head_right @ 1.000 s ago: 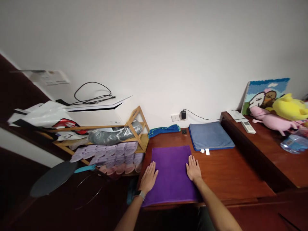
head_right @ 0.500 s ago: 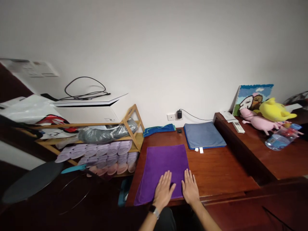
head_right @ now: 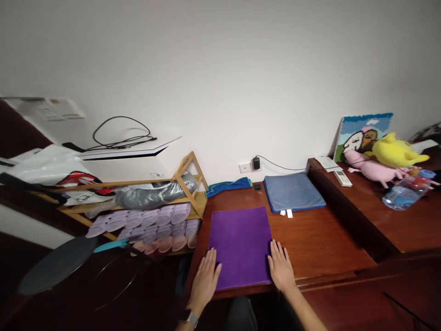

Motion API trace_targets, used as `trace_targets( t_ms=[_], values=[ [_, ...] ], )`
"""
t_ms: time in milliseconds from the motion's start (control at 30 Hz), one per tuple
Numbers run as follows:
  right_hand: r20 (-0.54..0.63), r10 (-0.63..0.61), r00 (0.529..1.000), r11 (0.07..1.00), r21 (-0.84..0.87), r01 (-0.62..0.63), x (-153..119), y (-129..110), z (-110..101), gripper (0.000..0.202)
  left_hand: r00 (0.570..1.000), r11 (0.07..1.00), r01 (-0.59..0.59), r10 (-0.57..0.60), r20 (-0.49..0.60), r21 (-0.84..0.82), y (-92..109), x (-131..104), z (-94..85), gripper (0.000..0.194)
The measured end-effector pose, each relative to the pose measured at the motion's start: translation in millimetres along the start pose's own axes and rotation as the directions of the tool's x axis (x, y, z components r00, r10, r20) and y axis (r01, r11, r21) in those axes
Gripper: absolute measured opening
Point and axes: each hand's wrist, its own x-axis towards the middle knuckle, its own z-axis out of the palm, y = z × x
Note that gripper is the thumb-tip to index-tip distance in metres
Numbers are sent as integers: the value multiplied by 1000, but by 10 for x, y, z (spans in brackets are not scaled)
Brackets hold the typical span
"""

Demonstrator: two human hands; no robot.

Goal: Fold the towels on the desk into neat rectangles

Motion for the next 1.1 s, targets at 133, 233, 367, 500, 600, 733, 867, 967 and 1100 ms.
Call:
trace_targets(
  t_ms=[133,233,367,500,600,733,867,967,1100],
  values=[
    [51,-45,998,998,-32,47,335,-155,-158,65,973,974,-186,201,109,-130,963,572,51,65],
    [105,-55,993,995,-71,63,454,-179,-102,63,945,945,-252,286,157,-207,1560,841,200,65],
    [74,-66,995,994,-80,72,456,-104,64,63,952,956,-223,256,169,-190,1468,829,355,65],
    [40,-49,998,997,-59,52,458,-79,122,64,986,995,-70,81,147,-76,561,608,303,67],
    [43,-44,998,998,-42,46,452,-82,135,65,992,1000,-9,12,126,-20,-34,468,208,67],
    [35,-39,999,998,-40,41,421,-61,201,64,995,999,-35,36,96,-10,-292,379,182,70],
    [29,-22,999,999,-39,23,580,-78,162,65,996,998,-56,56,66,-7,-252,372,228,72],
    [34,-26,999,999,-36,27,889,-146,11,66,996,998,-59,59,61,-9,-227,377,228,72],
    [80,-6,997,998,-61,11,1239,-200,-79,66,996,999,-44,45,73,-17,-266,340,180,70]
  ],
)
